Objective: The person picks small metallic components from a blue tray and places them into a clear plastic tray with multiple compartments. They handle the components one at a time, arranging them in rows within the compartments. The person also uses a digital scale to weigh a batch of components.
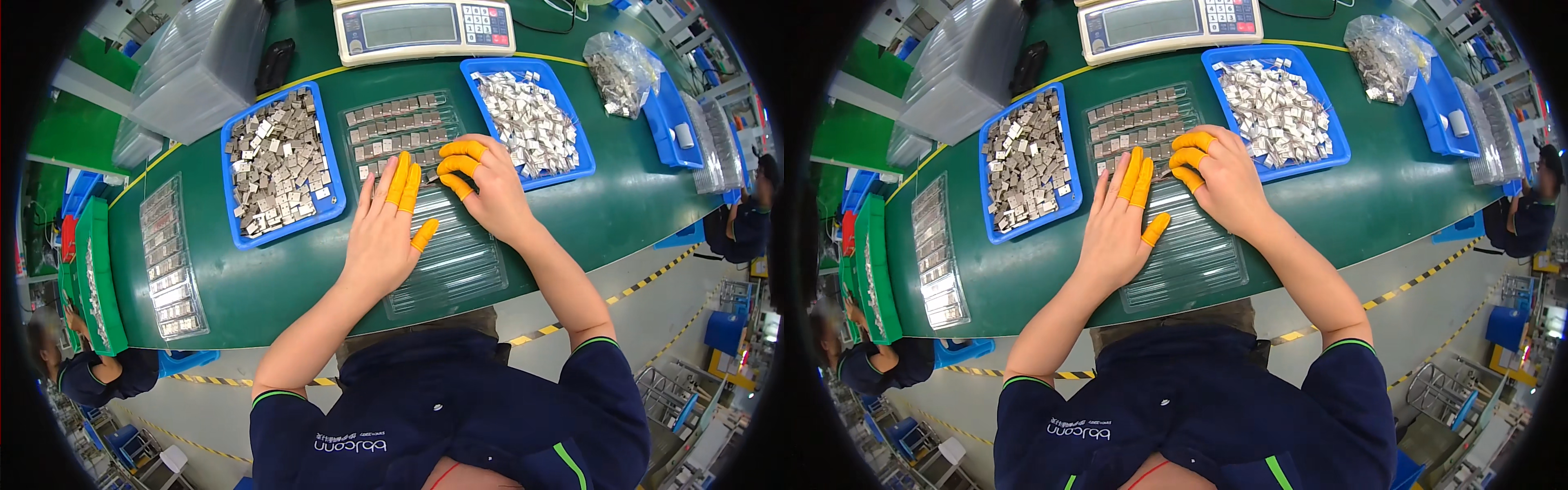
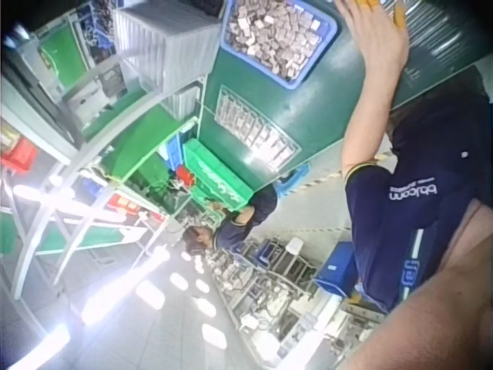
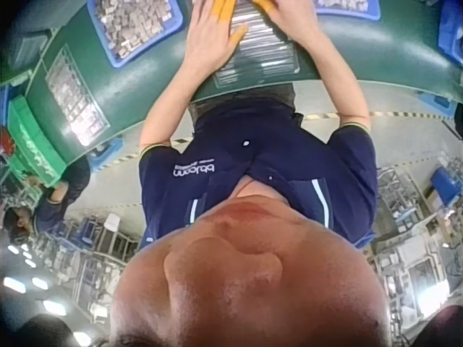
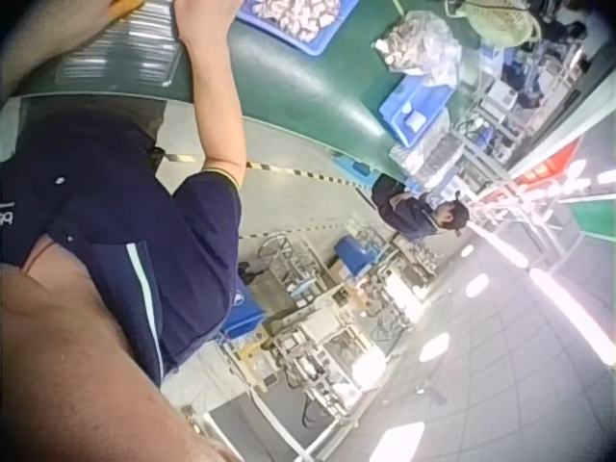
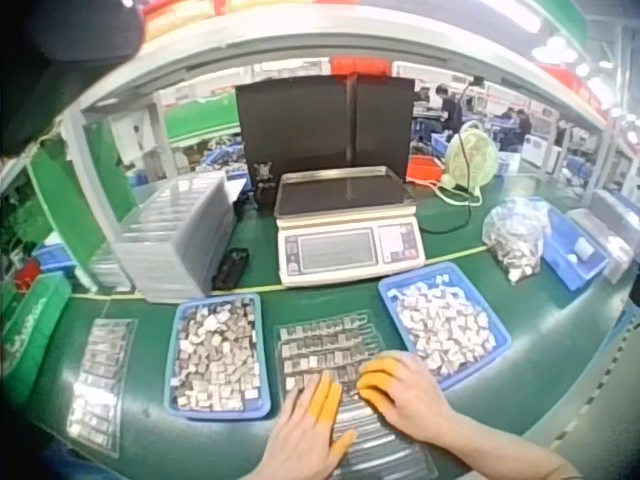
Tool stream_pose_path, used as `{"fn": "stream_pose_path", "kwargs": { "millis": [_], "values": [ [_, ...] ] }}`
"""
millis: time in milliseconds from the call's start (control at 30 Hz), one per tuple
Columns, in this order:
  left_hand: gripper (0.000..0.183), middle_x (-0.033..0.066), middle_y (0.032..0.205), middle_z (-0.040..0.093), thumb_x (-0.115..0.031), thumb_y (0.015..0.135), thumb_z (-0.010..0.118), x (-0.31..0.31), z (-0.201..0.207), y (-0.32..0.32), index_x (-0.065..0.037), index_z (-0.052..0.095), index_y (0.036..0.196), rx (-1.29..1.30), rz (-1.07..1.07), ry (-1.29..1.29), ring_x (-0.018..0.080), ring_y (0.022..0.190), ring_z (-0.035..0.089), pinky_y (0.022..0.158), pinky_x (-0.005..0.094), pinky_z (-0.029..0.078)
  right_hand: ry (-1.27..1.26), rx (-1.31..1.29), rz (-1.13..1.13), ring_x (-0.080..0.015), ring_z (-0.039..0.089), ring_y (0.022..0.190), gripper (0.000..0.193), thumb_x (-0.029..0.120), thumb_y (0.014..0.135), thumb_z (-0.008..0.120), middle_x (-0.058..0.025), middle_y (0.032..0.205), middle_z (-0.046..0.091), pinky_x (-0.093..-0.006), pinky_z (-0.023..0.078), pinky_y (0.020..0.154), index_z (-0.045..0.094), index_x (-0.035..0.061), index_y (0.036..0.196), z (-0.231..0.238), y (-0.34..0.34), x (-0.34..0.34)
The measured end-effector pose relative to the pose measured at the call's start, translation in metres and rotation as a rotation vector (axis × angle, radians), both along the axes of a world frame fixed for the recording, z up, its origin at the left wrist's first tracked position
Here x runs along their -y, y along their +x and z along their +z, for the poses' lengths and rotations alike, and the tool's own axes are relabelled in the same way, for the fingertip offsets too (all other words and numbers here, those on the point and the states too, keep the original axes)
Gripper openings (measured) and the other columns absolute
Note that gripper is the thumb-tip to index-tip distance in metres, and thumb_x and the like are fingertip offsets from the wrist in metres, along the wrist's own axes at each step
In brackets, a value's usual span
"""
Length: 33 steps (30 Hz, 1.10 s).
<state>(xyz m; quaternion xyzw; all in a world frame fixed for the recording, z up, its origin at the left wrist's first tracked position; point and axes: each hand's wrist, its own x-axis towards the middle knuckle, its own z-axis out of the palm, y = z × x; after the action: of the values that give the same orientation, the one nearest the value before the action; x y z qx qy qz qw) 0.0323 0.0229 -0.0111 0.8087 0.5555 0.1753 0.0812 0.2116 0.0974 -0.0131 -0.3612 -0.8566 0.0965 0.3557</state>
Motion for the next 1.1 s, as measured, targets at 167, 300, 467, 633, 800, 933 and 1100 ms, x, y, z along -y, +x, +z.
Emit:
{"fn": "stream_pose_path", "kwargs": {
  "millis": [167,300,467,633,800,933,1100],
  "values": [
    [0.059,0.0151,0.143,0.033,-0.032,0.09,0.049,-0.002,0.001,-0.002,0.002,0.035,0.136,-0.047,-0.043,0.004,0.0262,0.138,0.02,0.113,0.0463,0.013,-0.013,0.064,0.022,-0.025,0.051,0.109,0.017,0.004,0.07,0.069,-0.0037,0.104,0.062,-0.0374,0.04,0.094,0.066,0.0064,0.087,0.002,-0.002,0.004],
    [0.059,0.014,0.143,0.033,-0.034,0.09,0.048,-0.002,0.0,0.0,0.001,0.036,0.135,-0.062,-0.038,0.005,0.0248,0.138,0.021,0.113,0.0462,0.013,0.0,0.071,0.028,-0.0248,0.05,0.111,0.012,0.007,0.071,0.068,-0.0033,0.104,0.061,-0.0373,0.039,0.094,0.066,0.007,0.083,-0.002,-0.002,0.003],
    [0.062,0.0139,0.143,0.034,-0.038,0.09,0.048,-0.001,0.0,0.001,0.002,0.035,0.136,-0.055,-0.03,0.005,0.025,0.138,0.022,0.113,0.0463,0.013,-0.005,0.121,0.029,-0.0252,0.049,0.113,0.014,0.006,0.072,0.066,-0.0041,0.11,0.059,-0.038,0.038,0.096,0.066,0.0068,0.086,-0.001,-0.001,0.003],
    [0.071,0.0189,0.146,0.024,-0.046,0.091,0.043,-0.001,0.001,-0.001,0.001,0.022,0.141,-0.02,0.01,0.055,0.0328,0.138,0.017,0.112,0.0468,0.013,-0.027,0.041,-0.01,-0.0272,0.049,0.112,0.019,0.004,0.074,0.066,-0.0066,0.117,0.056,-0.038,0.04,0.094,0.066,0.0077,0.092,0.004,-0.002,0.007],
    [0.073,0.024,0.146,0.02,-0.043,0.092,0.043,0.0,0.014,-0.012,0.003,0.017,0.142,0.184,0.121,0.171,0.0406,0.137,0.013,0.111,0.0508,0.013,-0.113,-0.313,-0.062,-0.0249,0.054,0.107,0.02,0.005,0.081,0.065,-0.0083,0.122,0.055,-0.0348,0.041,0.094,0.066,0.007,0.101,0.027,0.014,0.004],
    [0.071,0.0237,0.145,0.022,-0.04,0.093,0.044,0.028,0.017,-0.028,0.005,0.018,0.141,0.164,0.162,0.101,0.04,0.137,0.015,0.111,0.0504,0.013,0.008,-0.634,0.249,-0.0323,0.051,0.115,0.035,0.014,0.087,0.059,-0.0148,0.125,0.054,-0.0405,0.038,0.099,0.054,-0.0018,0.118,0.095,0.04,0.014],
    [0.072,0.0197,0.148,0.018,-0.035,0.091,0.049,0.055,0.001,-0.031,0.004,0.016,0.142,0.01,0.149,0.012,0.0366,0.139,0.011,0.113,0.0472,0.008,0.202,-0.819,0.557,-0.035,0.047,0.118,0.046,0.029,0.089,0.05,-0.018,0.127,0.051,-0.046,0.035,0.101,0.049,-0.0007,0.123,0.168,0.065,0.038]
  ]
}}
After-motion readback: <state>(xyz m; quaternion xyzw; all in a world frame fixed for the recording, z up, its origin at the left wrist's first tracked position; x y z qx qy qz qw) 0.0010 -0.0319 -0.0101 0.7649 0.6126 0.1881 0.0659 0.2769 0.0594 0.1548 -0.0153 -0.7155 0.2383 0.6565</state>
